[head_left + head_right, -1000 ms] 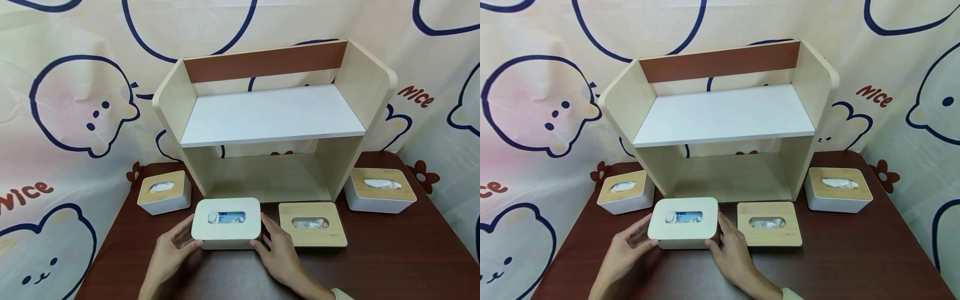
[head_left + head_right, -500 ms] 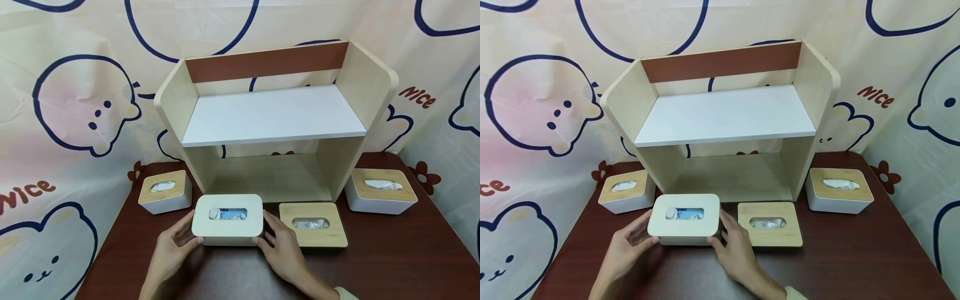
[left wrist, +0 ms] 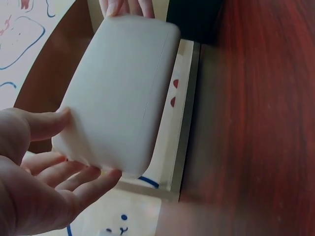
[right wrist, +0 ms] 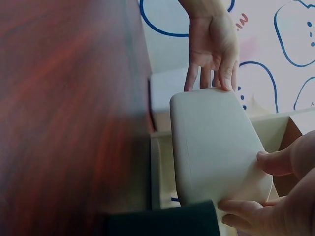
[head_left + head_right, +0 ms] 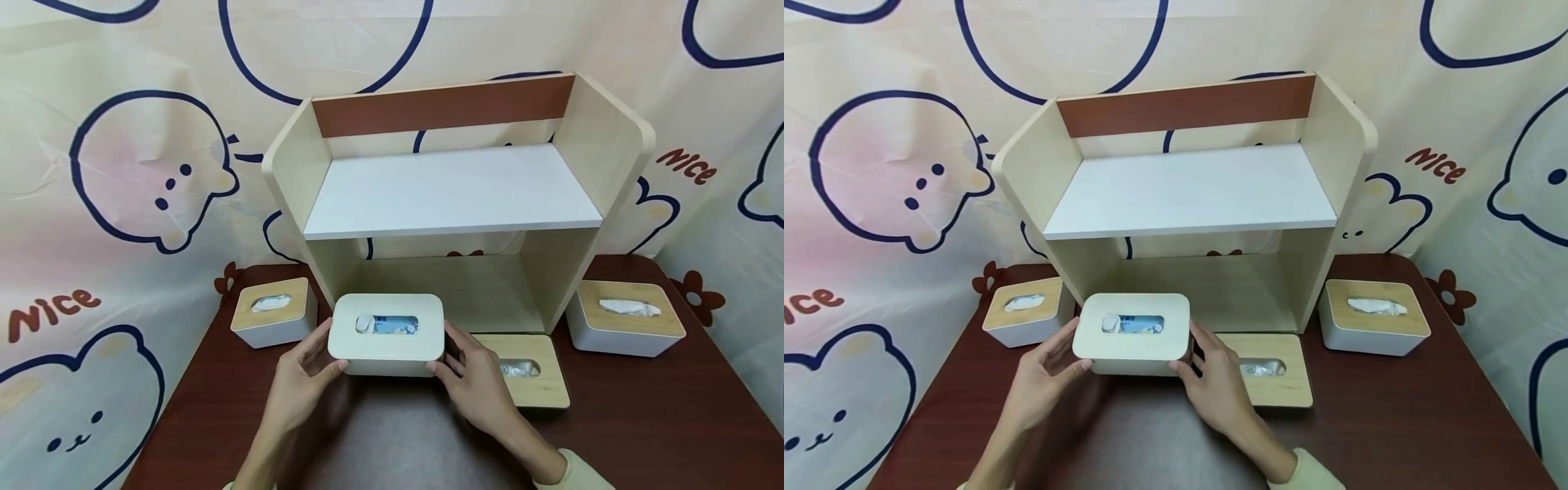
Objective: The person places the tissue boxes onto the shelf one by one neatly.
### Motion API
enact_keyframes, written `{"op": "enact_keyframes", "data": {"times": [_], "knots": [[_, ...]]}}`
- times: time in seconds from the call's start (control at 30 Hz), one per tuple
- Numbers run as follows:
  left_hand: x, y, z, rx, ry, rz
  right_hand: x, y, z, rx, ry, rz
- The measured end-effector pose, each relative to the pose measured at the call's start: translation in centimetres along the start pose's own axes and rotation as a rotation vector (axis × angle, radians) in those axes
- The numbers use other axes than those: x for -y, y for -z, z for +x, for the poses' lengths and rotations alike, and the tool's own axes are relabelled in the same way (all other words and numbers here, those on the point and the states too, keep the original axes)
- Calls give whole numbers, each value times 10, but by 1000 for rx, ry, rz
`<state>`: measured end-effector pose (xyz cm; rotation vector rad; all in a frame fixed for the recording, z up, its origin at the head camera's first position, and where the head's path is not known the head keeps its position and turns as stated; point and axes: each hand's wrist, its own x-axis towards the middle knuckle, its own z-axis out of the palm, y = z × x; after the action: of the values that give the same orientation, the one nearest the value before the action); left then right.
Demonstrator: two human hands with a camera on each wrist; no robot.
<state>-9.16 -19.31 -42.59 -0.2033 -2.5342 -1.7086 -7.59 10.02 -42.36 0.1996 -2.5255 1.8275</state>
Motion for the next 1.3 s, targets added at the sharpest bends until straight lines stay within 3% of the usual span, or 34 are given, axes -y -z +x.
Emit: {"op": "enact_keyframes", "data": {"times": [0.4, 0.6, 0.77, 1.17, 1.3], "knots": [[-11, -19, 21, -55, 10, -94, 3, 22, 24, 3, 52, -19], [-15, -28, 34, -82, 34, -146, 2, 31, 40, 26, 3, 5], [-16, -35, 44, -112, 14, -200, 1, 38, 51, 31, -7, -25], [-11, -49, 65, -169, -19, -211, -8, 39, 75, 9, -10, -134], [-9, -53, 70, -181, -13, -207, -14, 38, 83, 31, 4, -79]]}}
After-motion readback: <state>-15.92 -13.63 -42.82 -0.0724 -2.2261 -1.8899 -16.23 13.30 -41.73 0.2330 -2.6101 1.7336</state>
